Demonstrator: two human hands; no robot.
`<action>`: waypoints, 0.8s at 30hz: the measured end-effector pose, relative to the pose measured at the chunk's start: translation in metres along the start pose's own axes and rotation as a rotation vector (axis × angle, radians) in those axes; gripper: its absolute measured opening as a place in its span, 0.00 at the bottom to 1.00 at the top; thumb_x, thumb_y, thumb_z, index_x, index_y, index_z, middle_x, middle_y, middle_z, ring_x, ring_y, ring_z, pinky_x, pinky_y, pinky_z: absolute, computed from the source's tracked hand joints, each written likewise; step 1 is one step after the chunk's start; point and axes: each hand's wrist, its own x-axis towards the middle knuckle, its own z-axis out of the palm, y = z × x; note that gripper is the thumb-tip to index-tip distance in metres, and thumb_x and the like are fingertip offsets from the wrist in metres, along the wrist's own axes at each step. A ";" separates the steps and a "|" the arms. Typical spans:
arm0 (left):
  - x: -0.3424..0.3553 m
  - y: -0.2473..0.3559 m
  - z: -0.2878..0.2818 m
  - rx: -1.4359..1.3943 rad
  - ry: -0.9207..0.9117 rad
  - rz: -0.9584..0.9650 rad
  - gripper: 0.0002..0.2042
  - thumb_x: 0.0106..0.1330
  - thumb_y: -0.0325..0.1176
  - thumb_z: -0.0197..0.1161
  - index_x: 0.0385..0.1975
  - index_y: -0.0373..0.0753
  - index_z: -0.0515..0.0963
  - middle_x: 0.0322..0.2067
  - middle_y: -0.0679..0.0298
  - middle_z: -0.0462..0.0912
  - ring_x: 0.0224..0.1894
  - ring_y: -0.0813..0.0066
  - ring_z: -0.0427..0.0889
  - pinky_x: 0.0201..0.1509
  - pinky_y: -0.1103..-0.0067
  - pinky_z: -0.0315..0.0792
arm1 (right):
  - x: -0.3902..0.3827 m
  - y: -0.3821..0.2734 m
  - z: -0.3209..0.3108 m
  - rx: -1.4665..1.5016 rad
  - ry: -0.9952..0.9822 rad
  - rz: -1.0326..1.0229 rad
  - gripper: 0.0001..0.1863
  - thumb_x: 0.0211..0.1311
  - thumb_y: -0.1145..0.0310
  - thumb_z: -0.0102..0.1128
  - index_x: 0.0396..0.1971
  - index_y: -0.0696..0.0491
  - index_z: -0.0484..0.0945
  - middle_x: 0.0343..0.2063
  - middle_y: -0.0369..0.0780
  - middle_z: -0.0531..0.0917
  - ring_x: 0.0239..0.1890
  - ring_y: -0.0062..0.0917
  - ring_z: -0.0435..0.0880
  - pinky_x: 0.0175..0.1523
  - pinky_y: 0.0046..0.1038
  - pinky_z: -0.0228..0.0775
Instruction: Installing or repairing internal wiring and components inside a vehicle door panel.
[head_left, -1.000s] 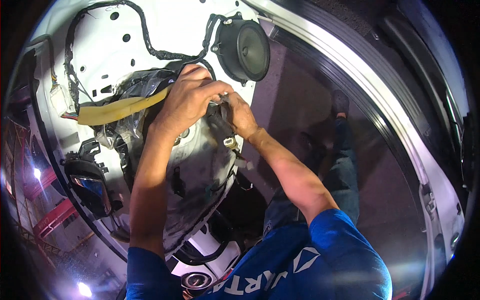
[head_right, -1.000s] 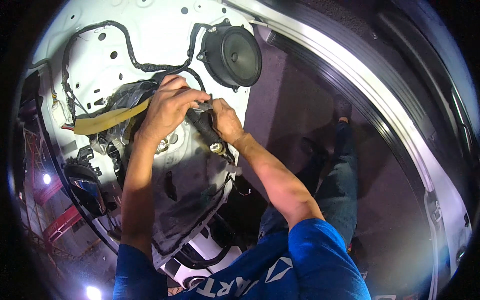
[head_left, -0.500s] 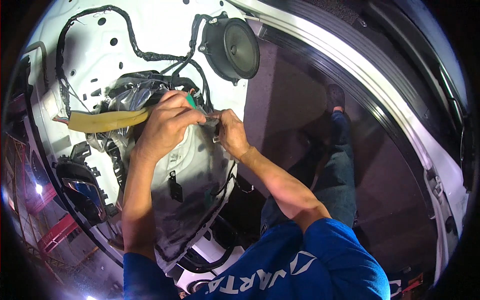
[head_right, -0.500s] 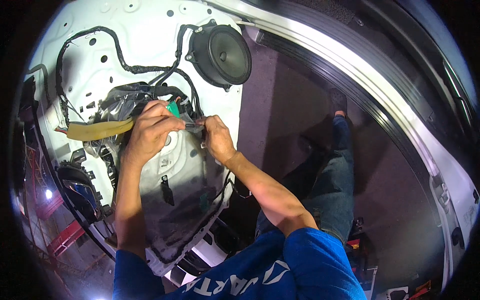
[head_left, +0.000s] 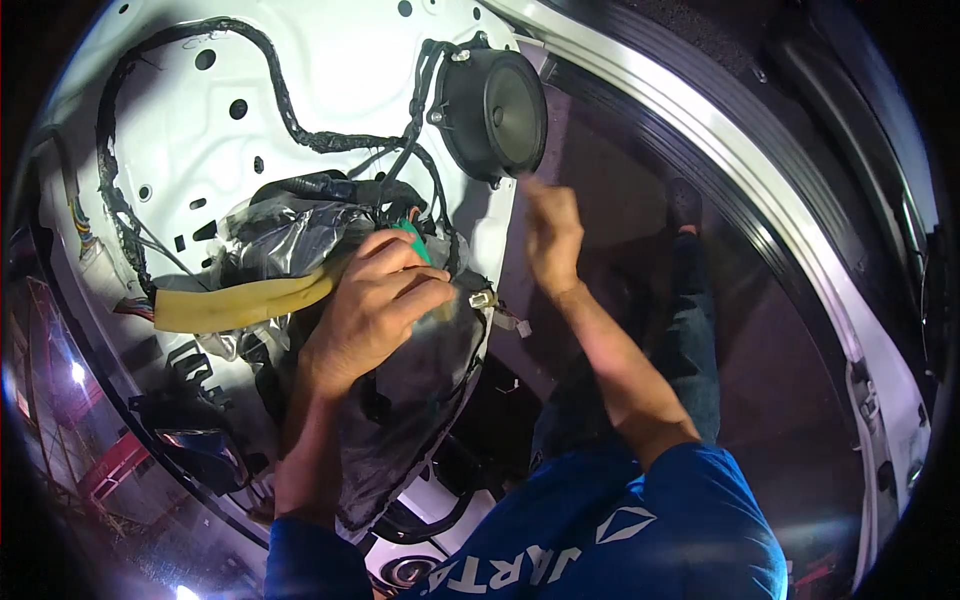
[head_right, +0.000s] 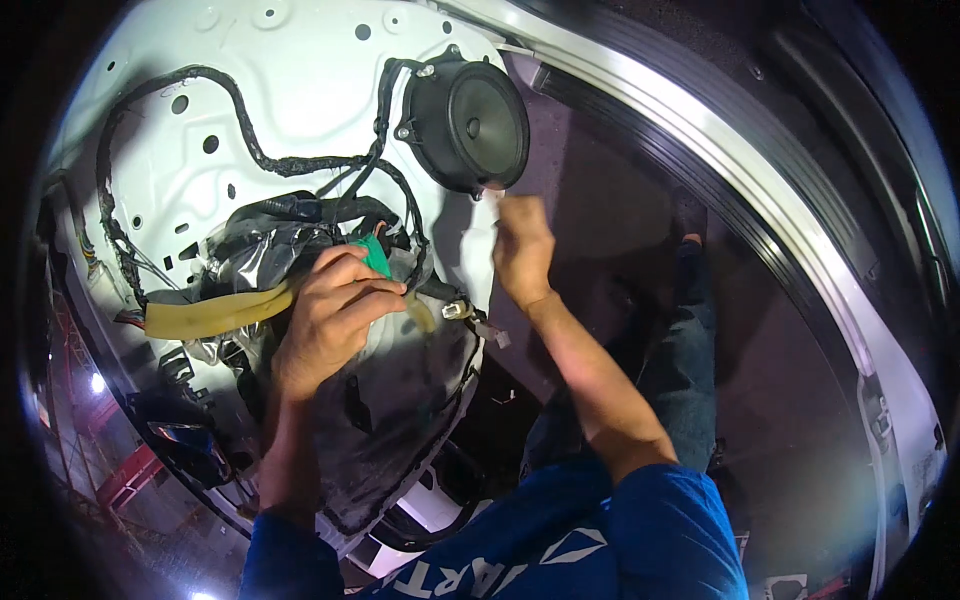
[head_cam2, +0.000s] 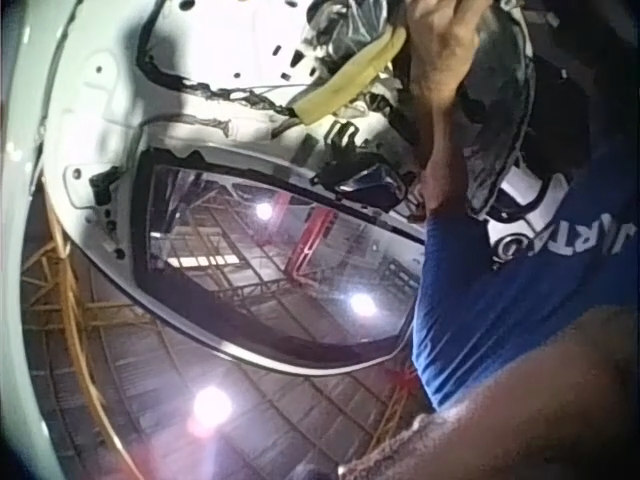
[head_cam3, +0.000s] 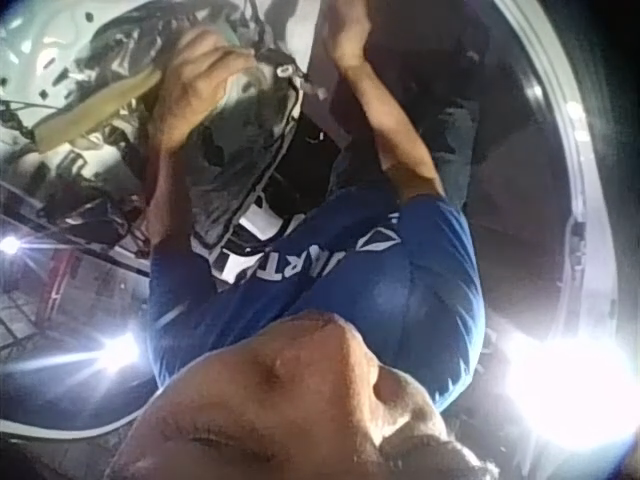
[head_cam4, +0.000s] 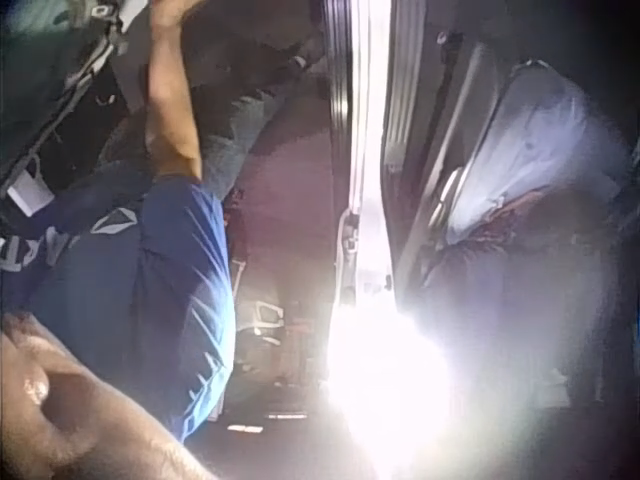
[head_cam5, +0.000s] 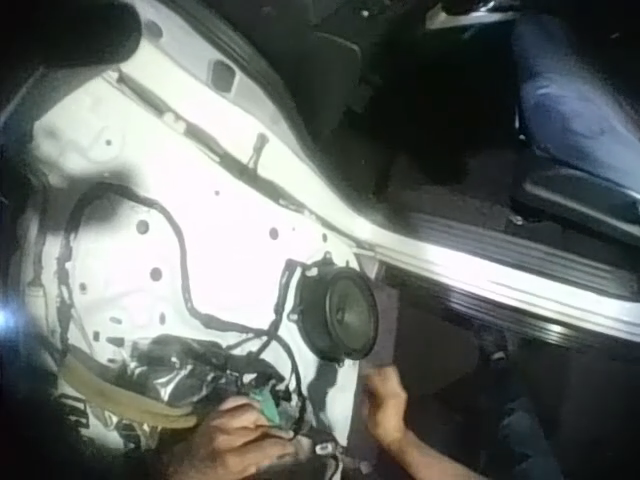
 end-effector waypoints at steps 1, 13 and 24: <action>0.000 0.000 0.000 0.011 -0.010 -0.009 0.06 0.44 0.21 0.58 0.23 0.39 0.76 0.25 0.68 0.80 0.33 0.69 0.74 0.50 0.70 0.68 | 0.004 0.005 -0.001 -0.337 -0.328 -0.466 0.31 0.48 0.86 0.51 0.55 0.47 0.69 0.32 0.39 0.74 0.32 0.26 0.78 0.35 0.26 0.72; 0.038 -0.012 0.003 0.066 0.164 -0.031 0.08 0.46 0.20 0.59 0.26 0.41 0.78 0.20 0.69 0.78 0.28 0.72 0.75 0.49 0.68 0.67 | -0.023 0.030 0.033 -0.213 -0.596 -0.194 0.24 0.45 0.66 0.67 0.47 0.46 0.77 0.29 0.40 0.70 0.33 0.32 0.72 0.36 0.30 0.68; 0.058 -0.031 0.003 0.063 0.078 -0.163 0.10 0.50 0.19 0.57 0.32 0.39 0.80 0.24 0.60 0.77 0.31 0.62 0.75 0.40 0.71 0.67 | -0.033 0.027 0.050 -0.015 -0.270 -0.329 0.10 0.50 0.76 0.62 0.33 0.58 0.73 0.29 0.46 0.75 0.32 0.44 0.75 0.36 0.34 0.67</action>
